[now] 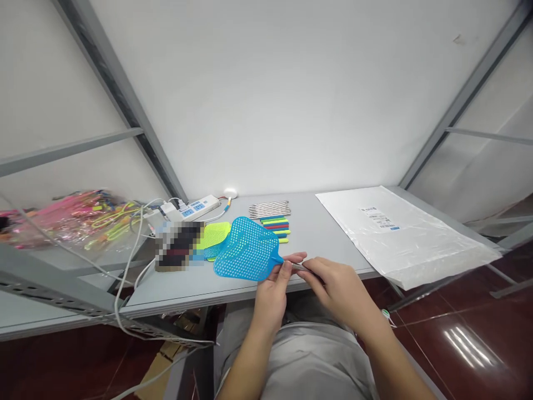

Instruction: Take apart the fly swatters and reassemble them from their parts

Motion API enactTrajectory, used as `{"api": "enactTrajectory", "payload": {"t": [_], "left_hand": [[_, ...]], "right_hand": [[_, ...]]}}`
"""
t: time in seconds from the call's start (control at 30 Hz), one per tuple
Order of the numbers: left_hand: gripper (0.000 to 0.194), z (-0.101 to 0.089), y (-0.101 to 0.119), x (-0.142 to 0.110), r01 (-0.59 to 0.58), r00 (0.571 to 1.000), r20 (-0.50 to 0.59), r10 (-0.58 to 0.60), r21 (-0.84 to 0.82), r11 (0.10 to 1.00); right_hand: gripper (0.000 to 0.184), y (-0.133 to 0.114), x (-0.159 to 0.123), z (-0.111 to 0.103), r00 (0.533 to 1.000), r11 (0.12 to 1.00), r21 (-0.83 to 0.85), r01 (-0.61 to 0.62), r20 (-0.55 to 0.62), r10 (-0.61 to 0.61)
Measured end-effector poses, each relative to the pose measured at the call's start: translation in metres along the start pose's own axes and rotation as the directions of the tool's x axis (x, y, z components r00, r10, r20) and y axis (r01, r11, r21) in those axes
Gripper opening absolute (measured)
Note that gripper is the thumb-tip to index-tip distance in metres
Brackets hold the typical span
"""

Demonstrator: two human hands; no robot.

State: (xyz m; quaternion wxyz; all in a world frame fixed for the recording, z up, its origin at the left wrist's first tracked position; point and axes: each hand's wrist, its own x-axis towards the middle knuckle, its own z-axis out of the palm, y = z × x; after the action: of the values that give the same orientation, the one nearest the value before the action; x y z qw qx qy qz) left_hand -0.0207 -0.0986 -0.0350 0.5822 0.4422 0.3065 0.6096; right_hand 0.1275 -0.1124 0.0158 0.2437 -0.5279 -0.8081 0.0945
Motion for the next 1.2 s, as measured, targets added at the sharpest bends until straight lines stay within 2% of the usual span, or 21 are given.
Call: {"api": "enactTrajectory", "payload": {"t": [0.17,0.3,0.43,0.6,0.77,0.97,1.1,1.2], "left_hand": [[0.020,-0.006,0.001,-0.004,-0.114,0.989,-0.088,0.116,0.021,0.993],[0.018,-0.012,0.015,-0.002,-0.202,0.968,-0.170,0.183,-0.104,0.974],[0.020,-0.028,0.044,0.001,-0.380,0.888,-0.340,0.309,-0.169,0.909],[0.023,-0.042,0.076,-0.006,-0.537,0.770,-0.454,0.448,-0.082,0.840],[0.022,-0.056,0.105,-0.013,-0.626,0.672,-0.572,0.470,-0.100,0.773],[0.012,-0.085,0.133,-0.019,-0.702,0.617,-0.624,0.479,-0.161,0.694],[0.019,-0.093,0.128,-0.013,-0.695,0.616,-0.625,0.480,-0.144,0.704],[0.026,-0.087,0.108,-0.003,-0.614,0.622,-0.676,0.395,-0.109,0.782]], "right_hand": [[0.028,0.007,0.001,-0.005,0.994,0.995,0.071,0.076,0.078,-0.081],[0.027,0.021,-0.003,-0.017,0.989,0.995,0.045,0.087,0.114,-0.092],[0.026,0.039,-0.010,-0.030,0.987,0.995,0.051,0.080,0.137,-0.086],[0.020,0.046,-0.016,-0.036,0.985,0.987,0.012,0.163,0.062,-0.164],[0.018,0.047,-0.022,-0.043,0.979,0.977,-0.069,0.202,0.000,-0.202],[0.020,0.062,-0.026,-0.047,0.979,0.973,-0.136,0.186,-0.059,-0.195],[0.020,0.066,-0.024,-0.041,0.984,0.981,-0.112,0.156,-0.066,-0.164],[0.020,0.062,-0.019,-0.033,0.993,0.993,-0.077,0.094,-0.061,-0.099]]}}
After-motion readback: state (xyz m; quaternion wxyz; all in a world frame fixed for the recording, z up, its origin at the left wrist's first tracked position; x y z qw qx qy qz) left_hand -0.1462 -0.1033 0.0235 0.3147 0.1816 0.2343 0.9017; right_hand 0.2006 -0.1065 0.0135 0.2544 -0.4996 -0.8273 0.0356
